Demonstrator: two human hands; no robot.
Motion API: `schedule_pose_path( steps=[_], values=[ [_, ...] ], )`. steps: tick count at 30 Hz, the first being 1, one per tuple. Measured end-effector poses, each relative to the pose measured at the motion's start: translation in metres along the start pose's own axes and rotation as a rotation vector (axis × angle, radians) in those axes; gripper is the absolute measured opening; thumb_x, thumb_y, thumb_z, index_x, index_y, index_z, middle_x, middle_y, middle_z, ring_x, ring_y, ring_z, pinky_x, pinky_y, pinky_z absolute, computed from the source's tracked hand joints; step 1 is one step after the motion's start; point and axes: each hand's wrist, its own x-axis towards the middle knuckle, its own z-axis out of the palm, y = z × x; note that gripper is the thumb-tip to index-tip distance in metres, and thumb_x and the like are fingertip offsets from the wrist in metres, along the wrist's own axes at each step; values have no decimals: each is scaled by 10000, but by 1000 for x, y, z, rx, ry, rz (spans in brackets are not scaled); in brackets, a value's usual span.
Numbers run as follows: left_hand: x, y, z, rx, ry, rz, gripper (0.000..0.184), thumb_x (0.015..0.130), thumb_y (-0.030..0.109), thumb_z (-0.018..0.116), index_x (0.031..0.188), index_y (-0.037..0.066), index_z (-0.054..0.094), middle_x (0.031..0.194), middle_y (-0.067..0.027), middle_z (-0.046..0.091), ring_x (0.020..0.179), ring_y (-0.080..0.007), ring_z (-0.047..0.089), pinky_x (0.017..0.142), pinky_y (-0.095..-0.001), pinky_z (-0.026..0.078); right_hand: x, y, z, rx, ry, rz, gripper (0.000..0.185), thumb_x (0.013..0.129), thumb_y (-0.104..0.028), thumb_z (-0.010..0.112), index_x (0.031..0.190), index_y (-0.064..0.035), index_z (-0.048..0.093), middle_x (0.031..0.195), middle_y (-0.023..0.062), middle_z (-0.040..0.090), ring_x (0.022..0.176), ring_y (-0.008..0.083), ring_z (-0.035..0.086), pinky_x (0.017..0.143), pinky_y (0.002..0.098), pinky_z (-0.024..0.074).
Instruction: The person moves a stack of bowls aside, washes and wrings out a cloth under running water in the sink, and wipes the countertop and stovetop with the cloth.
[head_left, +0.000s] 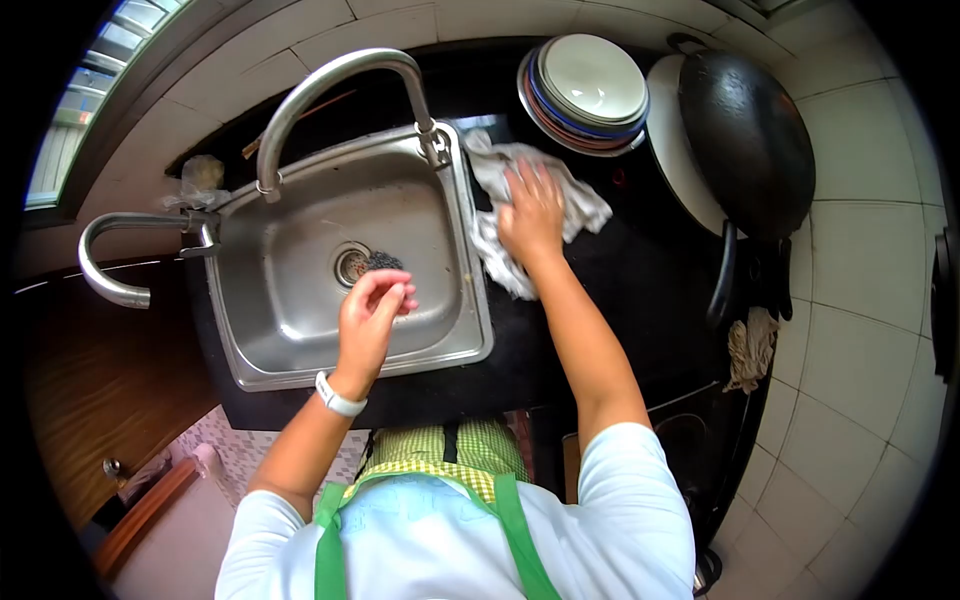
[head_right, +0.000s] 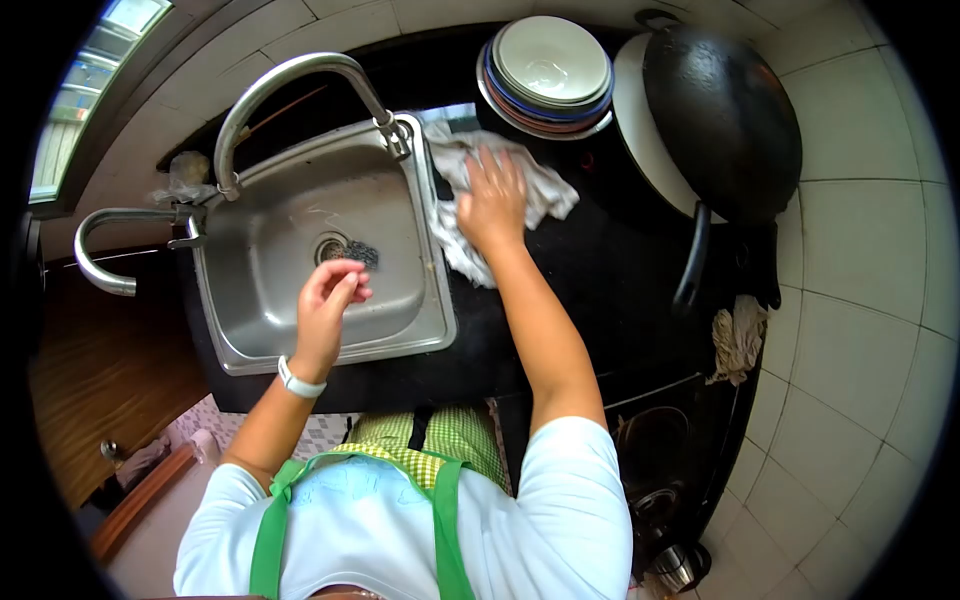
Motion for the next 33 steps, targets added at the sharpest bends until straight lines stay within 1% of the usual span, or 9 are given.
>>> schedule_pose_path(
  steps=[7, 9, 10, 13, 17, 21, 27, 31, 33],
  values=[
    [52, -7, 73, 132, -356, 22, 174, 864, 122, 546, 982, 3, 592, 856, -72, 623, 755, -120, 594, 671, -248, 477, -154, 47, -108, -212, -189, 244, 540, 639, -41, 508, 1179, -50, 518, 1353, 121, 392, 1278, 346, 303, 1058, 479, 210],
    [78, -23, 102, 354, -394, 195, 191, 832, 144, 576, 966, 10, 603, 853, -104, 632, 755, -163, 607, 673, -284, 483, -176, 65, -129, -234, -182, 279, 520, 664, -41, 502, 1184, -42, 513, 1348, 128, 397, 1270, 352, 312, 1057, 462, 223],
    [87, -19, 119, 498, -422, 258, 215, 846, 135, 581, 1020, 9, 590, 864, -66, 622, 755, -107, 589, 670, -244, 471, -185, 76, -137, -257, -162, 336, 512, 679, -42, 498, 1191, -34, 506, 1344, 145, 395, 1266, 355, 315, 1059, 452, 225],
    [113, -20, 171, 722, -373, 572, 224, 794, 142, 576, 977, 16, 605, 922, -166, 596, 791, -301, 606, 703, -379, 487, -212, 122, -153, -293, -136, 598, 534, 737, -72, 472, 1263, 5, 424, 1334, 222, 373, 1266, 371, 303, 1066, 423, 214],
    [149, -32, 232, 831, -321, 824, 242, 806, 119, 570, 1033, 36, 587, 988, -149, 565, 811, -299, 601, 711, -370, 492, -203, 174, -172, -166, 59, 1022, 570, 831, -234, 487, 1325, 4, 330, 1335, 229, 368, 1250, 378, 313, 1046, 413, 237],
    [172, -40, 264, 1088, -302, 822, 173, 814, 121, 536, 959, 43, 589, 918, -147, 562, 773, -320, 601, 643, -397, 503, -187, 204, -121, -235, 304, 850, 489, 824, -219, 488, 1245, 25, 434, 1287, 233, 423, 1187, 377, 393, 1025, 428, 268],
    [159, -47, 229, 1090, -328, 871, 42, 758, 76, 536, 789, 49, 545, 771, -129, 551, 710, -321, 577, 585, -398, 477, -66, 131, -81, -382, 137, 376, 458, 764, -224, 479, 1177, -29, 515, 1246, 161, 484, 1154, 369, 420, 1012, 475, 269],
    [116, -35, 166, 828, -217, 814, 82, 774, 34, 606, 848, 32, 571, 795, -119, 568, 712, -283, 570, 610, -335, 461, 1, 136, -51, -244, 139, 442, 443, 765, -232, 440, 1155, -42, 529, 1163, 167, 546, 1087, 378, 473, 948, 470, 347],
    [105, -37, 146, 850, -188, 791, 67, 782, 30, 609, 847, 24, 593, 783, -114, 576, 704, -246, 578, 605, -305, 462, 35, 126, -68, 29, -144, 713, 415, 754, -239, 435, 1100, -42, 553, 1104, 168, 571, 1052, 373, 498, 908, 475, 379]
  ],
)
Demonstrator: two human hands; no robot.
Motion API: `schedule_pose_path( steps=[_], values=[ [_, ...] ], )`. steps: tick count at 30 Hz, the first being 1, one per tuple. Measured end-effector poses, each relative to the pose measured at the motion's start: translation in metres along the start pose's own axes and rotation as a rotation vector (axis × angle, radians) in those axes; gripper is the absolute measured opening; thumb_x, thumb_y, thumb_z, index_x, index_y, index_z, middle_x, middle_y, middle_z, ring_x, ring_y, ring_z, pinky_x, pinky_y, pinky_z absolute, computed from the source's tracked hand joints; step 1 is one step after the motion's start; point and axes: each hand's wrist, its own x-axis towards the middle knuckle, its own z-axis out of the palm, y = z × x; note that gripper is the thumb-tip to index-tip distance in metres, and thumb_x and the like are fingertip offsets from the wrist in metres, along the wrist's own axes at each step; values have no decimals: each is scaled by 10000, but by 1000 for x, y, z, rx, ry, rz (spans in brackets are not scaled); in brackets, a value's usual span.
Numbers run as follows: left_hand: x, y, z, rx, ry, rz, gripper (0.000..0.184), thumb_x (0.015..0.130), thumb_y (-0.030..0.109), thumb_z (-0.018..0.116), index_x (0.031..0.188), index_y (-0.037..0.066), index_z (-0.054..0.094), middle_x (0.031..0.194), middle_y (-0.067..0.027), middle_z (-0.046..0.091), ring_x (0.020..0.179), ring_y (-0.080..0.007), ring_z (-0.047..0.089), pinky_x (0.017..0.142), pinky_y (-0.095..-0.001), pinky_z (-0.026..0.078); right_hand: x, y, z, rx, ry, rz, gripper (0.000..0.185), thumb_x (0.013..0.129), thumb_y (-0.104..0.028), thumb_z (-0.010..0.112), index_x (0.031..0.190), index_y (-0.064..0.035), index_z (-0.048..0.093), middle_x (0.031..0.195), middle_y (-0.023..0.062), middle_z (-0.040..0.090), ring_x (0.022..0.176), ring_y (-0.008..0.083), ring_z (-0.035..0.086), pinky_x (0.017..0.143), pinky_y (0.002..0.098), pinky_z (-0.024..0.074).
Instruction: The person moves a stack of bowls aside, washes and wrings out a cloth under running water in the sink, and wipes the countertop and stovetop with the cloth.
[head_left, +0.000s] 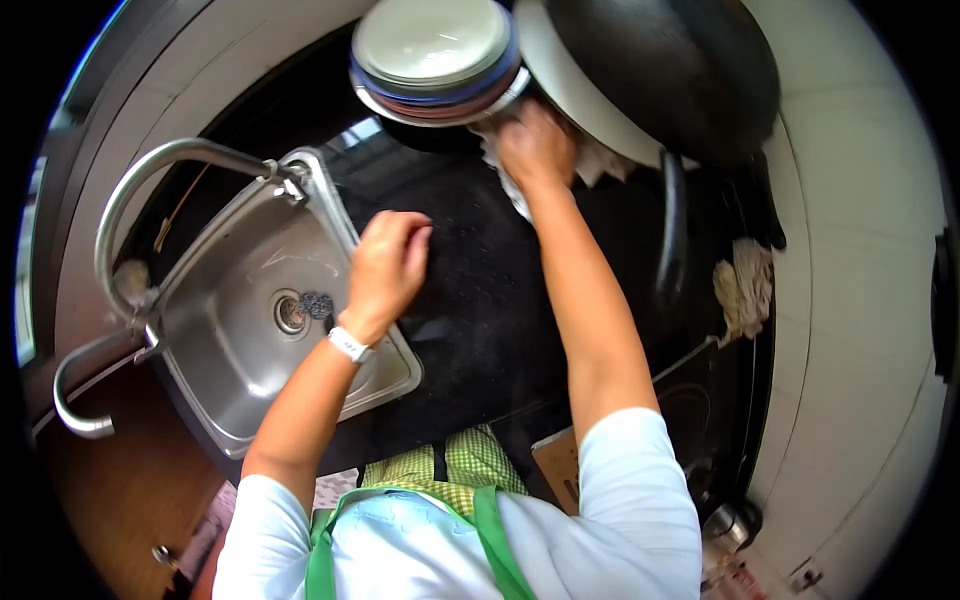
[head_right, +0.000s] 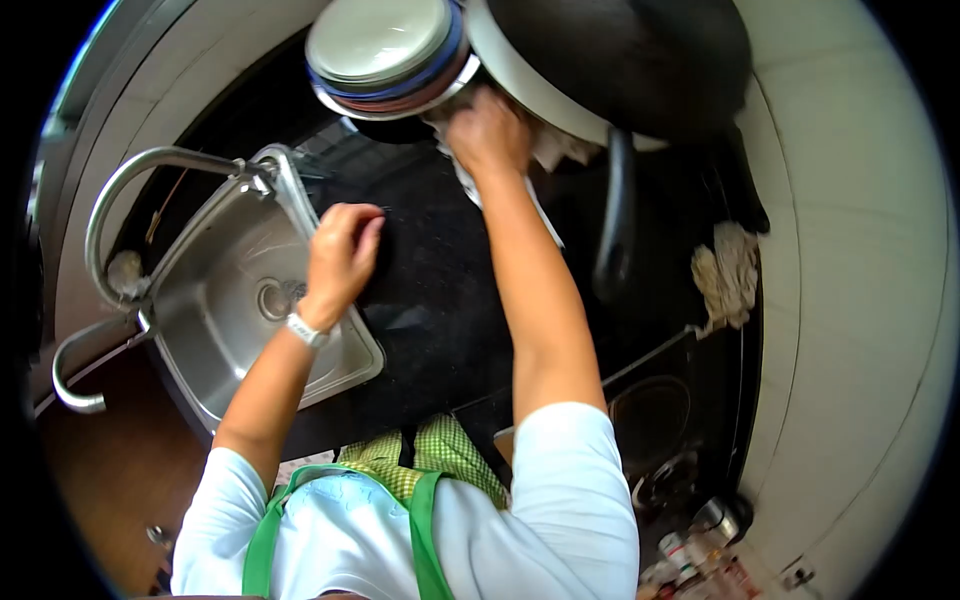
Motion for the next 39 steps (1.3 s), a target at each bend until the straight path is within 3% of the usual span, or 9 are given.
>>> schedule_pose_path(
  steps=[3, 6, 15, 20, 25, 26, 30, 36, 39],
  values=[
    [5, -4, -7, 37, -22, -4, 77, 779, 14, 608, 855, 20, 608, 778, -106, 578, 671, -207, 592, 601, -272, 467, -2, 9, 10, -40, 86, -87, 401, 757, -276, 444, 1056, -40, 568, 1118, 172, 554, 1061, 364, 494, 905, 472, 383],
    [29, -5, 8, -28, 24, -13, 98, 784, 25, 602, 881, 9, 606, 789, -110, 595, 695, -214, 609, 629, -277, 481, -54, 31, 29, -205, 409, -488, 416, 751, -321, 524, 1072, -64, 587, 1207, 146, 507, 1178, 344, 406, 984, 473, 312],
    [76, 6, 85, -150, 47, 144, 188, 736, -11, 564, 918, 23, 599, 818, -158, 593, 756, -332, 586, 682, -374, 479, -220, 85, -30, -104, -197, -786, 583, 680, -235, 658, 1238, -182, 495, 1338, 53, 415, 1233, 296, 369, 1039, 511, 237],
    [97, 15, 100, -68, -40, 334, 285, 756, 6, 551, 1038, 27, 589, 1121, -163, 561, 955, -308, 578, 823, -348, 471, -155, 151, -83, -103, 129, -385, 449, 679, -104, 575, 1121, -57, 518, 1123, 150, 520, 1074, 352, 462, 959, 456, 333],
    [51, 37, 36, -143, -131, 253, 232, 832, 42, 564, 1062, 42, 594, 938, -110, 594, 846, -187, 616, 741, -255, 482, -84, 250, -94, -169, 383, -57, 496, 811, -280, 509, 1261, -85, 438, 1282, 152, 446, 1210, 328, 383, 1028, 443, 265],
    [33, 36, 21, -263, -95, 209, 225, 791, 21, 572, 1012, 50, 605, 902, -115, 603, 794, -244, 613, 689, -296, 482, -75, 249, -90, -302, 390, 62, 513, 817, -324, 500, 1277, -109, 430, 1303, 138, 430, 1225, 312, 367, 1037, 445, 244],
    [-55, 18, -58, -394, -221, -123, 193, 882, 20, 509, 1054, -22, 586, 978, -78, 588, 855, -143, 606, 757, -241, 485, -135, 137, -65, -258, 477, 305, 558, 813, -467, 480, 1262, -137, 461, 1353, 115, 389, 1275, 334, 295, 1056, 482, 169],
    [-172, -7, -127, -549, -118, -446, 168, 888, 48, 513, 1019, -25, 588, 944, -70, 619, 791, -122, 609, 720, -235, 490, -215, 72, 22, -315, 684, 289, 458, 804, -362, 520, 1164, -79, 512, 1258, 133, 461, 1229, 335, 347, 1049, 483, 190],
    [-202, 4, -148, -589, -140, -409, 155, 885, 39, 514, 1003, -27, 590, 915, -68, 616, 788, -119, 611, 717, -235, 494, -275, 32, 45, -230, 661, 267, 405, 797, -292, 544, 1143, -84, 508, 1240, 124, 471, 1225, 319, 354, 1042, 469, 208]
  ],
)
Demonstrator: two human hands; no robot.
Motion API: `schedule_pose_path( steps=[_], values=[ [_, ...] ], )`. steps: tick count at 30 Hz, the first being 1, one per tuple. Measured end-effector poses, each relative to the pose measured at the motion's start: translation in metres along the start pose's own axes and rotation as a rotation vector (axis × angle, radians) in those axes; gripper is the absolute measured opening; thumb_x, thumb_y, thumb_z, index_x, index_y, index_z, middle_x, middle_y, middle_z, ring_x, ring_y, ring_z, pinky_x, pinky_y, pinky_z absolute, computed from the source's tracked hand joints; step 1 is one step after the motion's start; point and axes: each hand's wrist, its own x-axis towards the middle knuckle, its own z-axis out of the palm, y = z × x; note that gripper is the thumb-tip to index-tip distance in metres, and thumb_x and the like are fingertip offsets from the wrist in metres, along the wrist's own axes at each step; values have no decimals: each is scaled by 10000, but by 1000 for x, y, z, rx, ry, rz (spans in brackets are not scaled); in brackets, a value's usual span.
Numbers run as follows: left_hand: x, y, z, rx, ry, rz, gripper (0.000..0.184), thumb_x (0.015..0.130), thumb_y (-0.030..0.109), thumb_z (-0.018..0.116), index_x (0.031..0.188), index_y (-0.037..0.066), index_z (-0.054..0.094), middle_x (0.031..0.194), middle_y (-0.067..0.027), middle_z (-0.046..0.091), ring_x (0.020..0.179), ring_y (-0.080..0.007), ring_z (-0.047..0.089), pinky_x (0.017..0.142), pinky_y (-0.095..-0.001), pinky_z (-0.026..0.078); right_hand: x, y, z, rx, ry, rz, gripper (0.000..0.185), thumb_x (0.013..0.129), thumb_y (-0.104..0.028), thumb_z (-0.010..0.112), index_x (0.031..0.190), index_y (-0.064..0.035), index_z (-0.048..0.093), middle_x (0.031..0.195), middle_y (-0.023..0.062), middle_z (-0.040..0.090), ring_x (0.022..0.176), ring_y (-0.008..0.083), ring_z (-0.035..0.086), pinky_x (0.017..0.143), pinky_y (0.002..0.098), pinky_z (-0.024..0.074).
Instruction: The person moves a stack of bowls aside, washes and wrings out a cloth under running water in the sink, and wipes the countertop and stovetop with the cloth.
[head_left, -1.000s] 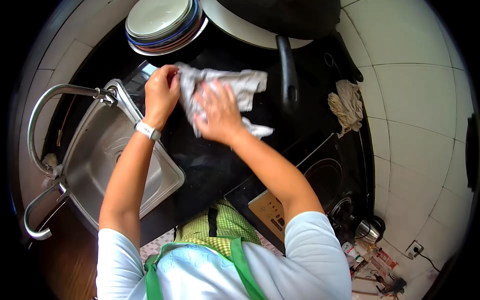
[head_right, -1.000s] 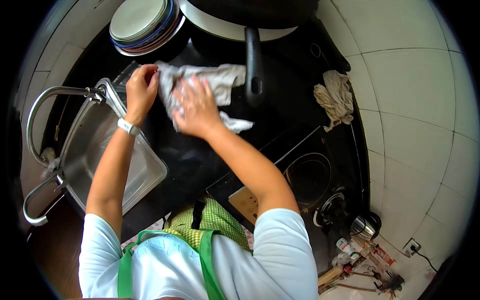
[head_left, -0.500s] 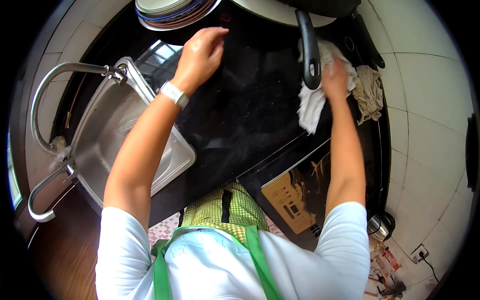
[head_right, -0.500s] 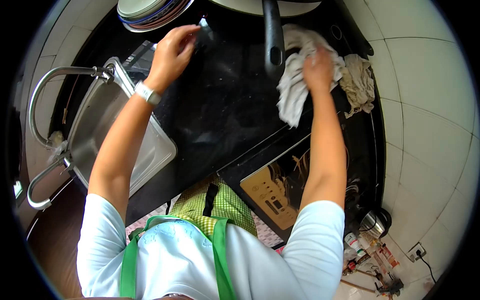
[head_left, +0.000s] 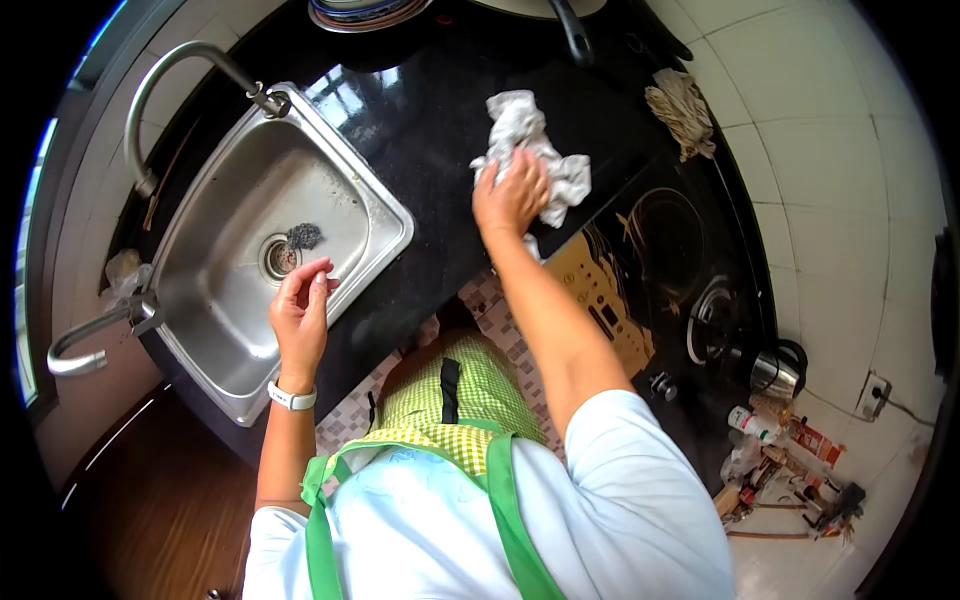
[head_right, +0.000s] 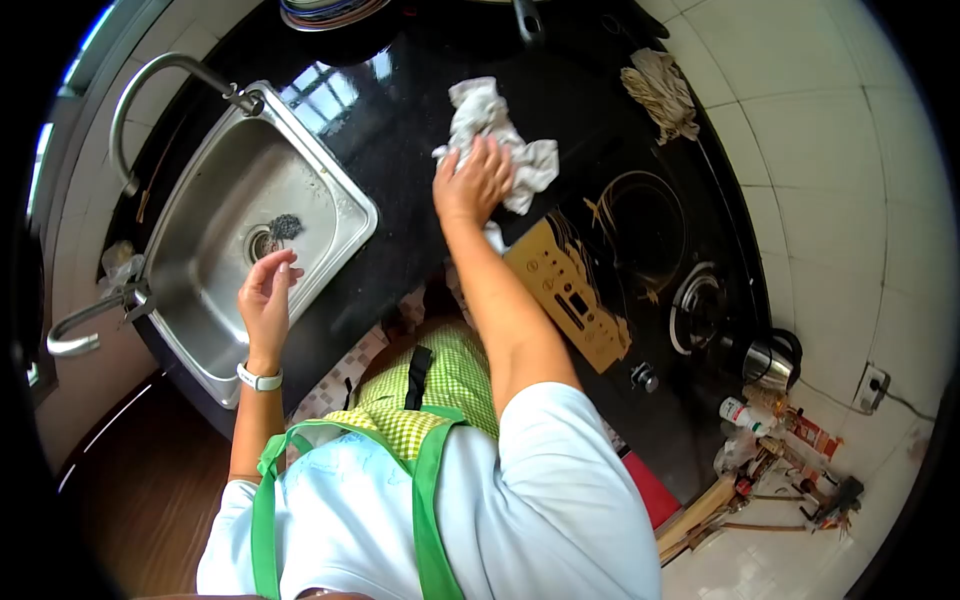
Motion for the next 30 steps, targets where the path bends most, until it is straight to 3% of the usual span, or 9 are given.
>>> schedule_pose_path(
  steps=[5, 9, 11, 14, 17, 21, 23, 27, 30],
  values=[
    [-30, 14, 0, -8, -118, 111, 156, 882, 36, 515, 1002, -35, 586, 918, -72, 617, 780, -120, 612, 707, -226, 487, -114, -15, -48, 155, -34, -19, 421, 726, -150, 625, 1122, -103, 489, 1183, 113, 494, 1159, 298, 408, 981, 448, 282],
    [-39, 28, 14, -51, -239, 173, 155, 880, 29, 511, 1001, -28, 590, 913, -78, 620, 766, -118, 611, 695, -221, 486, -168, -11, -76, 531, -241, 58, 435, 677, -5, 613, 1087, -96, 499, 1067, 120, 527, 1032, 328, 469, 937, 405, 338],
    [-43, 39, 24, 25, -296, 228, 158, 880, 28, 511, 1004, -25, 593, 905, -82, 623, 762, -118, 611, 689, -219, 486, -178, 1, -87, 979, -373, 426, 371, 726, -21, 603, 1084, -27, 503, 976, 100, 568, 912, 214, 551, 801, 319, 443],
    [-46, 44, 53, -81, -299, 207, 161, 879, 23, 507, 1006, -30, 590, 898, -83, 623, 770, -117, 612, 702, -225, 500, -152, 43, -140, 1463, -513, 747, 381, 777, -65, 615, 1124, 29, 487, 973, 56, 572, 858, 117, 550, 773, 267, 454],
    [-44, 33, 86, -141, -290, 155, 165, 881, 27, 504, 1009, -30, 590, 894, -82, 625, 774, -116, 612, 708, -227, 502, -97, 75, -198, 1587, -525, 889, 337, 806, -57, 563, 1130, 8, 500, 994, 90, 592, 853, 161, 581, 779, 291, 477],
    [-43, 21, 127, -164, -337, 51, 168, 882, 40, 507, 1010, -25, 593, 873, -74, 631, 771, -106, 608, 700, -225, 497, -36, 126, -226, 1651, -423, 792, 340, 846, -90, 468, 1171, 9, 472, 1094, 148, 558, 1023, 261, 546, 926, 413, 423],
    [-48, 15, 160, -141, -333, 10, 167, 879, 47, 515, 1009, -16, 598, 860, -63, 635, 755, -100, 603, 686, -218, 485, 29, 150, -260, 1617, -286, 743, 376, 844, -114, 479, 1191, 28, 458, 1126, 159, 545, 1079, 283, 516, 957, 437, 393],
    [-50, 7, 182, -206, -305, -46, 167, 881, 45, 514, 1012, -19, 597, 866, -64, 630, 769, -100, 598, 696, -216, 484, 93, 165, -271, 1543, -95, 691, 381, 866, -146, 464, 1187, 60, 448, 1144, 173, 534, 1088, 304, 509, 971, 451, 381],
    [-45, 12, 177, -184, -276, -84, 170, 883, 47, 515, 1016, -24, 594, 873, -66, 626, 786, -100, 596, 706, -217, 486, 159, 186, -263, 1566, -148, 438, 352, 857, -80, 482, 1188, 38, 450, 1148, 163, 529, 1072, 291, 518, 957, 436, 400]
  ],
)
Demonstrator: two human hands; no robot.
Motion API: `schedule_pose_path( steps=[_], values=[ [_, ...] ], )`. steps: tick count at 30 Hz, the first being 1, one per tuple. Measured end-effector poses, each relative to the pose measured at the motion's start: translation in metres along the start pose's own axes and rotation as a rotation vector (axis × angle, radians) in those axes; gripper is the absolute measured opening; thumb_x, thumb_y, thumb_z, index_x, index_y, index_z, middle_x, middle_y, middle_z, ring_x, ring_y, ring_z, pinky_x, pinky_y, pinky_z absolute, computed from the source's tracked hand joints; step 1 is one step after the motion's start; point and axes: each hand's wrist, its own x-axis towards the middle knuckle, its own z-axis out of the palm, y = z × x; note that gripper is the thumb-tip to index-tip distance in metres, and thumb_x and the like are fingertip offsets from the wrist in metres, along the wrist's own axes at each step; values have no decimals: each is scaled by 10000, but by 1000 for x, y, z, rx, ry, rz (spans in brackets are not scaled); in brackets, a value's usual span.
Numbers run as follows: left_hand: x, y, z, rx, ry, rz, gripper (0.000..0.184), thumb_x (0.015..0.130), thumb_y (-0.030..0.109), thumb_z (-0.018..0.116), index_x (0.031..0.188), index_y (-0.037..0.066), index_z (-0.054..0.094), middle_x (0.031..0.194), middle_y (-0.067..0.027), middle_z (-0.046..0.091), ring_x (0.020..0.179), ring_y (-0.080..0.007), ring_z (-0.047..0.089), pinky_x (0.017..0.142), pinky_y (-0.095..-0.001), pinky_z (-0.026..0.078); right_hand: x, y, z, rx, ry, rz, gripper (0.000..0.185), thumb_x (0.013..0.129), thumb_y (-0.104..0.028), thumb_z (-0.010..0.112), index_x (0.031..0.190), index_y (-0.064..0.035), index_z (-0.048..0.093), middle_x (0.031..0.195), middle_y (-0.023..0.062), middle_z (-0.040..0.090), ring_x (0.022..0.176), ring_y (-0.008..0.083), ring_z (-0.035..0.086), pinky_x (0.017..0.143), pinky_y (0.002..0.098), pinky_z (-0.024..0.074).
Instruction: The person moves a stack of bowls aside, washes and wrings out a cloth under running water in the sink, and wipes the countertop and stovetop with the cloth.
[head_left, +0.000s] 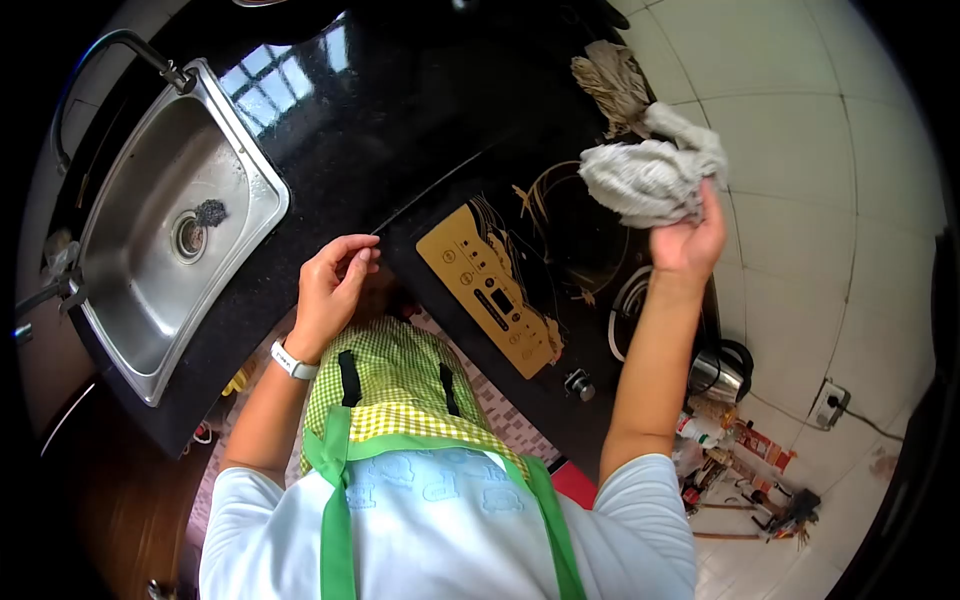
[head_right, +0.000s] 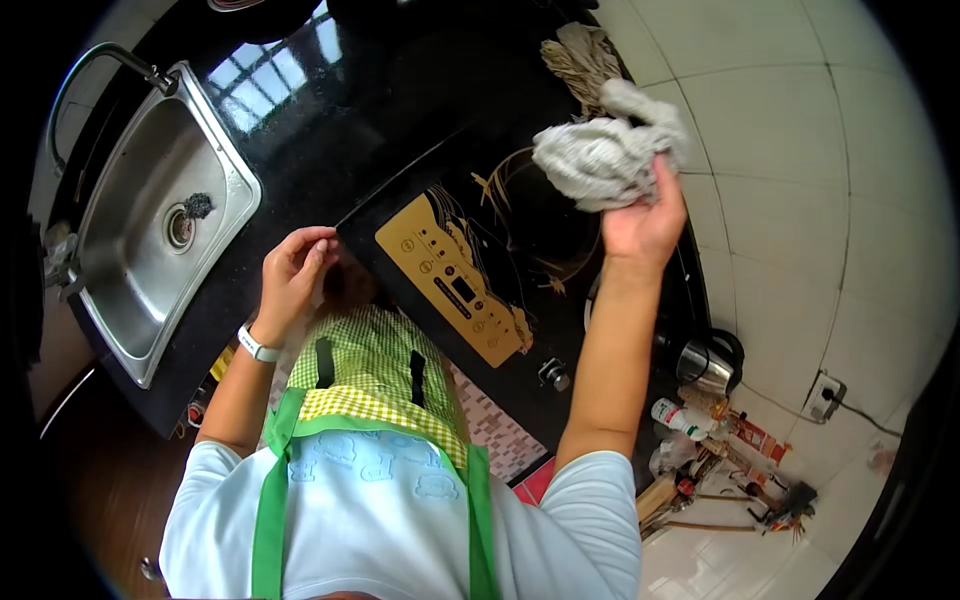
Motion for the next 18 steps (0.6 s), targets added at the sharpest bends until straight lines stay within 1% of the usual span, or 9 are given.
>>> schedule_pose_path(
  steps=[2, 3, 5, 8, 9, 10, 12, 16, 18],
  values=[
    [16, 7, -10, 51, 14, -14, 175, 885, 54, 518, 1020, -30, 591, 882, -65, 622, 802, -105, 597, 718, -220, 490, 43, 20, 14, -198, -71, -168, 349, 827, 15, 502, 1174, 13, 465, 1134, 146, 535, 1060, 269, 525, 918, 405, 433],
    [16, 8, -11, 52, 13, -14, 175, 885, 54, 518, 1020, -30, 591, 882, -65, 622, 802, -105, 597, 718, -220, 490, 42, 21, 16, -171, -100, -170, 372, 821, -15, 543, 1179, 40, 455, 1124, 146, 535, 1056, 267, 525, 903, 374, 437],
    [42, 7, -18, 38, 44, -29, 173, 885, 53, 518, 1017, -29, 593, 888, -66, 622, 803, -109, 599, 720, -223, 492, 102, 75, 9, -847, 3, -391, 406, 784, -113, 608, 1147, 26, 489, 1144, 153, 532, 1039, 284, 528, 907, 361, 416],
    [73, 12, -16, 87, 1, -43, 172, 885, 51, 516, 1017, -29, 592, 898, -67, 624, 802, -111, 602, 725, -227, 494, 148, 155, 5, -1529, -264, -268, 482, 748, -211, 637, 1163, -13, 491, 1175, 178, 533, 1045, 335, 540, 887, 388, 436],
    [83, 16, -16, 125, -37, -48, 172, 886, 51, 515, 1017, -29, 592, 901, -67, 624, 803, -112, 604, 727, -228, 495, 130, 188, 47, -2042, -269, 84, 509, 756, -261, 604, 1190, -37, 460, 1188, 172, 526, 1069, 334, 530, 891, 395, 436],
    [83, 16, -14, 111, -29, -37, 174, 886, 48, 512, 1022, -29, 590, 902, -69, 624, 802, -111, 603, 724, -229, 494, 131, 190, 47, -2007, -297, 101, 530, 761, -280, 575, 1202, -25, 428, 1170, 186, 526, 1062, 328, 535, 896, 393, 437],
    [93, 20, -12, 125, -70, -30, 177, 887, 47, 510, 1027, -28, 588, 902, -71, 624, 802, -111, 602, 724, -229, 493, 94, 212, 80, -1817, 15, 83, 500, 770, -234, 538, 1159, 58, 423, 1124, 238, 525, 1043, 344, 538, 886, 392, 440],
    [100, 22, -10, 89, -85, 4, 193, 898, 67, 504, 1053, -23, 576, 911, -69, 623, 805, -110, 598, 738, -226, 483, 45, 214, 92, -1663, -57, 165, 419, 743, -232, 602, 1074, -10, 472, 1022, 201, 578, 958, 347, 579, 813, 420, 471],
    [91, 27, -8, 87, -100, 5, 195, 900, 74, 506, 1055, -23, 574, 912, -67, 624, 803, -109, 597, 739, -225, 480, -21, 228, 105, -1664, -141, 122, 406, 730, -221, 617, 1075, -62, 474, 1015, 178, 572, 951, 312, 581, 784, 407, 478]
  ],
)
